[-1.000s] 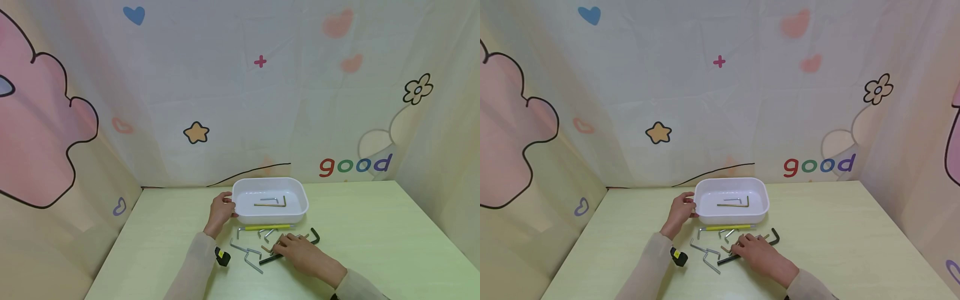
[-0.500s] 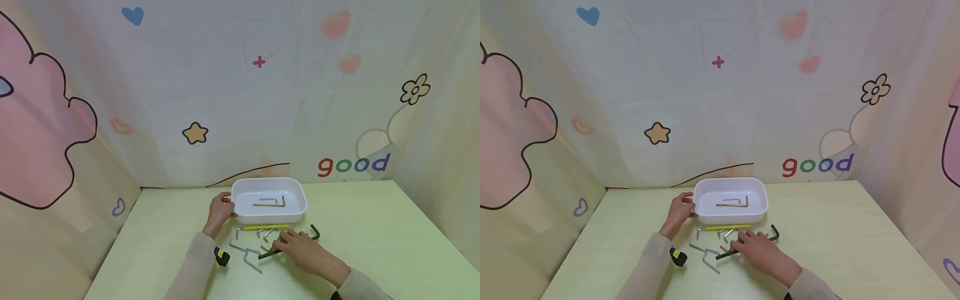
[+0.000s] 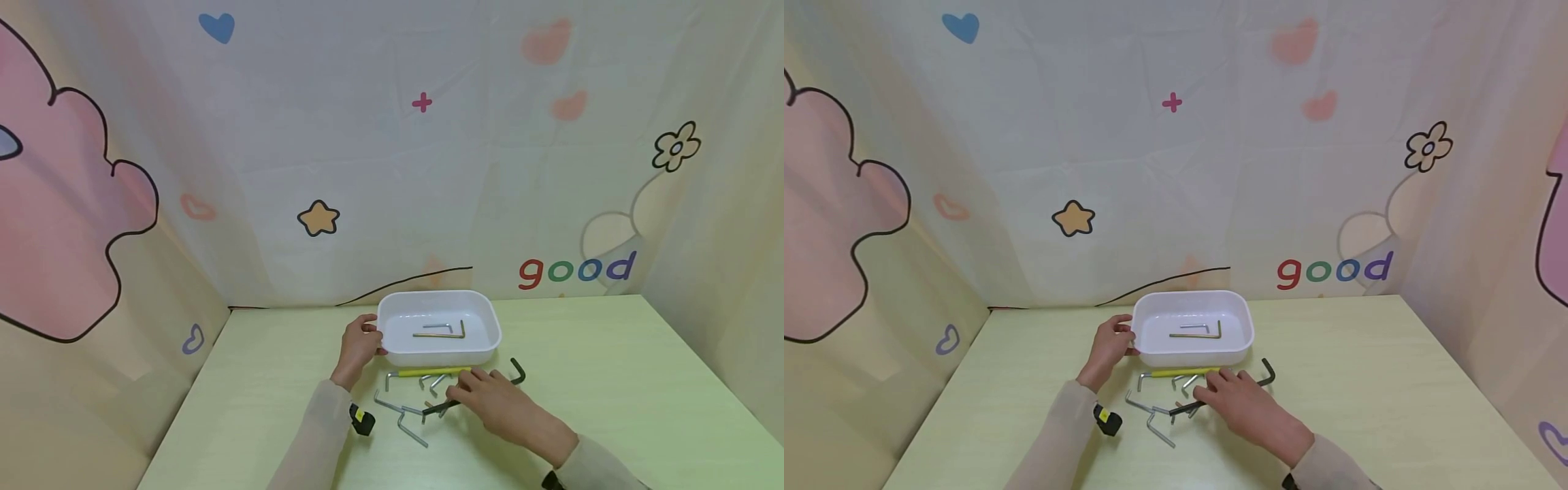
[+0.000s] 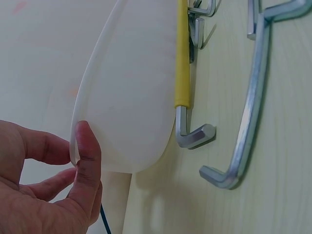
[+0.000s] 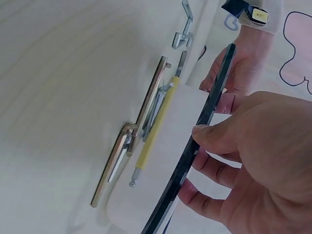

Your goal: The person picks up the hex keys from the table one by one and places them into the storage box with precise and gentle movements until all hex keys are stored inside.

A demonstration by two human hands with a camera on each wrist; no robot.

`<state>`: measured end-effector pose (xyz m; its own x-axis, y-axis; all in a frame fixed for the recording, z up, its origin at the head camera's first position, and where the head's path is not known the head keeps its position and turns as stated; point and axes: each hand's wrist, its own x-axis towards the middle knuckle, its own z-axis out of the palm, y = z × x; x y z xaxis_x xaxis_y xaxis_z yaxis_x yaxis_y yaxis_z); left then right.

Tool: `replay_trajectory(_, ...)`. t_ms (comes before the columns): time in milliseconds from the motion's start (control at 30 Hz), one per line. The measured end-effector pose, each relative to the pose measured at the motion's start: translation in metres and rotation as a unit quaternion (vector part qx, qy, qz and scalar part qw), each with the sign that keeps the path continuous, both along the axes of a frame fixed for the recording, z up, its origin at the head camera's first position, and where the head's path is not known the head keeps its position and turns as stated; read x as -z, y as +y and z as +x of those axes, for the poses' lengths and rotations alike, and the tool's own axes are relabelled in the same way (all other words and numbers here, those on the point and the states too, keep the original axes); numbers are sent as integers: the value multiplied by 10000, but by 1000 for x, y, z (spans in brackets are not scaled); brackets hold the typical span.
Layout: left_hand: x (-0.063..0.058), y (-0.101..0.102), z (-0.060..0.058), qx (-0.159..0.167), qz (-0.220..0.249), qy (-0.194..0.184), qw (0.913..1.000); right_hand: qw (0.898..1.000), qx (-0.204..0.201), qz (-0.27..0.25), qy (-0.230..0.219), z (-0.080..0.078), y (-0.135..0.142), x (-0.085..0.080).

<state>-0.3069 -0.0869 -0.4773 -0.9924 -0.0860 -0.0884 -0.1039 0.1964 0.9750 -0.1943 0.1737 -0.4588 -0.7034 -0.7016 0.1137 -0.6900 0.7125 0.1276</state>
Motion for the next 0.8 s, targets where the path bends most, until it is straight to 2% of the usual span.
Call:
replay_trajectory(300,0,1,-1,-45,-36,-35,10000,9978,-97,-23,656,0,0,-11)
replay_trajectory(600,1,0,-1,-71,-23,-39,10000,9973,-129,-12,726,-6,-1,-29)
replay_trajectory(800,0,0,-1,-66,-2,-58,10000,9950,-135,-89,987,-15,-3,-36)
